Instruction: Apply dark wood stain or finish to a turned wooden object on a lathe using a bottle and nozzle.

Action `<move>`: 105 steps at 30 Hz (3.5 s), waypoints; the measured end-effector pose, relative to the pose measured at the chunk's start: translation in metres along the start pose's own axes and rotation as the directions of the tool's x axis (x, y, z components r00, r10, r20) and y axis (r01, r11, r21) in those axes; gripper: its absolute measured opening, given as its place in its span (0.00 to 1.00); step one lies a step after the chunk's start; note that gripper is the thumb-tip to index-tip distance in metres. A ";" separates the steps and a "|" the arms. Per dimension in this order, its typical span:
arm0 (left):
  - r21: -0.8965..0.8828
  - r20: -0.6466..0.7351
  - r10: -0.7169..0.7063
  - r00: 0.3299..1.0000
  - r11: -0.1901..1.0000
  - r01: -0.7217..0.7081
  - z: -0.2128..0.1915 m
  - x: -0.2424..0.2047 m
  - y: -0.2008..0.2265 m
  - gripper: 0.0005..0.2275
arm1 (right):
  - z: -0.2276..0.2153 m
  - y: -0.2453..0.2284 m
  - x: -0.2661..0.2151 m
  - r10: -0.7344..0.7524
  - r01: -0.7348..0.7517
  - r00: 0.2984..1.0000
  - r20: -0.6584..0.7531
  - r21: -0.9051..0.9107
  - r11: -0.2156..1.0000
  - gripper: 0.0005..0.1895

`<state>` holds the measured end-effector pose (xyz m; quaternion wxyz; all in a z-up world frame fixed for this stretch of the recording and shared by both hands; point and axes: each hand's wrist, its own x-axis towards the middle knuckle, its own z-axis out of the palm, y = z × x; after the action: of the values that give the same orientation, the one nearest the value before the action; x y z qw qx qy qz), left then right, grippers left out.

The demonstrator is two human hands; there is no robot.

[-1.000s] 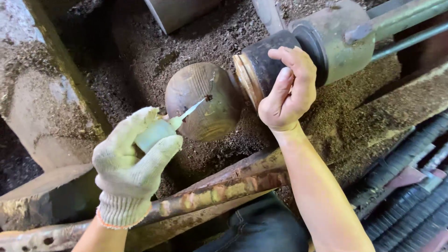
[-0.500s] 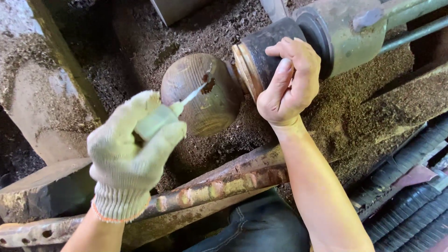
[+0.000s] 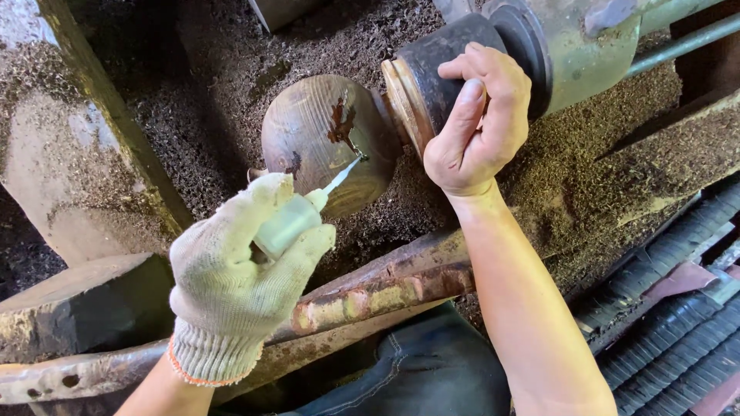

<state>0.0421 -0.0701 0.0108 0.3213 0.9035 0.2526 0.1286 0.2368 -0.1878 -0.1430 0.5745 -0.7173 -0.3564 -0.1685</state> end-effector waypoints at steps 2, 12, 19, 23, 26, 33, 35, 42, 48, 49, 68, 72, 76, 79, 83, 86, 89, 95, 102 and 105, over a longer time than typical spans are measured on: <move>-0.026 -0.010 0.032 0.999 0.999 -0.032 0.001 -0.002 -0.001 0.18 | 0.000 0.000 0.000 0.001 -0.001 1.000 0.001 0.000 1.000 0.11; -0.015 0.016 0.022 1.000 1.000 -0.022 0.000 -0.003 0.000 0.19 | 0.003 -0.001 0.003 0.008 -0.006 1.000 -0.028 0.068 0.998 0.10; -0.201 -0.118 -0.012 0.993 0.980 -0.012 -0.031 -0.026 -0.020 0.17 | -0.039 -0.009 0.009 0.108 -0.121 0.991 0.073 0.191 0.974 0.08; -0.339 -0.177 -0.217 0.960 0.929 0.148 -0.050 -0.060 -0.069 0.21 | -0.075 -0.044 -0.022 0.219 -0.284 0.863 0.456 0.079 0.956 0.05; -0.526 -0.154 -0.336 0.929 0.824 0.210 -0.054 -0.072 -0.105 0.22 | -0.072 -0.038 -0.059 0.280 -0.144 0.430 0.858 -0.241 0.960 0.10; -0.627 -0.188 -0.414 0.890 0.748 0.215 -0.055 -0.062 -0.122 0.21 | -0.018 0.001 -0.087 0.456 0.246 -0.434 0.777 -0.385 0.890 0.25; -0.611 -0.164 -0.425 0.890 0.752 0.247 -0.058 -0.057 -0.117 0.20 | -0.010 0.008 -0.080 0.477 0.340 -0.456 0.751 -0.349 0.873 0.29; -0.598 -0.147 -0.195 0.970 0.799 0.070 -0.063 -0.049 -0.110 0.20 | 0.016 -0.003 -0.069 0.510 0.443 -0.430 0.745 -0.318 0.838 0.43; -0.510 -0.232 -0.136 0.963 0.860 -0.001 -0.062 -0.052 -0.118 0.20 | 0.108 -0.052 -0.113 -0.096 0.433 -0.545 0.833 0.378 0.818 0.54; -0.511 -0.235 -0.130 0.963 0.860 -0.009 -0.062 -0.053 -0.119 0.20 | 0.112 -0.029 -0.161 -0.091 0.440 -0.542 0.836 0.374 0.816 0.54; -0.669 -0.125 -0.430 0.894 0.702 0.243 -0.057 -0.054 -0.119 0.20 | 0.082 -0.110 -0.092 0.024 -0.265 -0.224 0.974 -0.085 0.961 0.19; -0.678 -0.307 -0.384 0.871 0.730 0.083 -0.050 -0.062 -0.138 0.16 | -0.008 -0.150 -0.024 0.093 -0.488 0.406 0.909 0.130 0.863 0.13; -0.772 -0.312 -0.399 0.863 0.635 0.015 -0.052 -0.061 -0.133 0.20 | 0.006 -0.104 -0.014 -0.078 -0.051 0.851 0.519 0.228 0.972 0.13; -0.753 -0.243 -0.436 0.867 0.648 0.115 -0.051 -0.057 -0.136 0.20 | 0.039 -0.066 0.003 -0.129 0.113 0.909 0.396 0.065 0.992 0.21; -0.726 -0.270 -0.455 0.848 0.675 0.131 -0.050 -0.062 -0.140 0.19 | 0.059 -0.060 0.040 0.404 -0.232 0.603 0.688 -0.333 0.914 0.20; -0.747 -0.287 -0.408 0.867 0.662 0.064 -0.046 -0.067 -0.155 0.20 | 0.052 -0.099 0.032 0.494 -0.424 0.581 0.646 -0.278 0.862 0.28; -0.716 -0.335 -0.339 0.879 0.698 -0.003 -0.044 -0.065 -0.160 0.19 | 0.046 -0.109 -0.004 0.079 -0.009 0.873 0.482 -0.146 0.989 0.25; -0.663 -0.311 -0.327 0.893 0.747 0.043 -0.043 -0.065 -0.153 0.20 | 0.059 -0.089 0.030 0.272 -0.216 0.701 0.660 -0.166 0.962 0.16; -0.779 -0.248 -0.452 0.857 0.618 0.101 -0.048 -0.058 -0.137 0.22 | 0.054 -0.113 0.027 -0.123 0.298 0.595 0.794 -0.076 0.951 0.18; -0.757 -0.268 -0.350 0.898 0.653 0.029 -0.050 -0.060 -0.130 0.23 | 0.071 -0.102 0.020 0.062 0.150 0.721 0.690 -0.242 0.959 0.18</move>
<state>-0.0762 0.0101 -0.0391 0.6123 0.6193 0.3328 0.3616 0.1671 -0.1056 -0.0782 0.2880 -0.7934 -0.5341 0.0483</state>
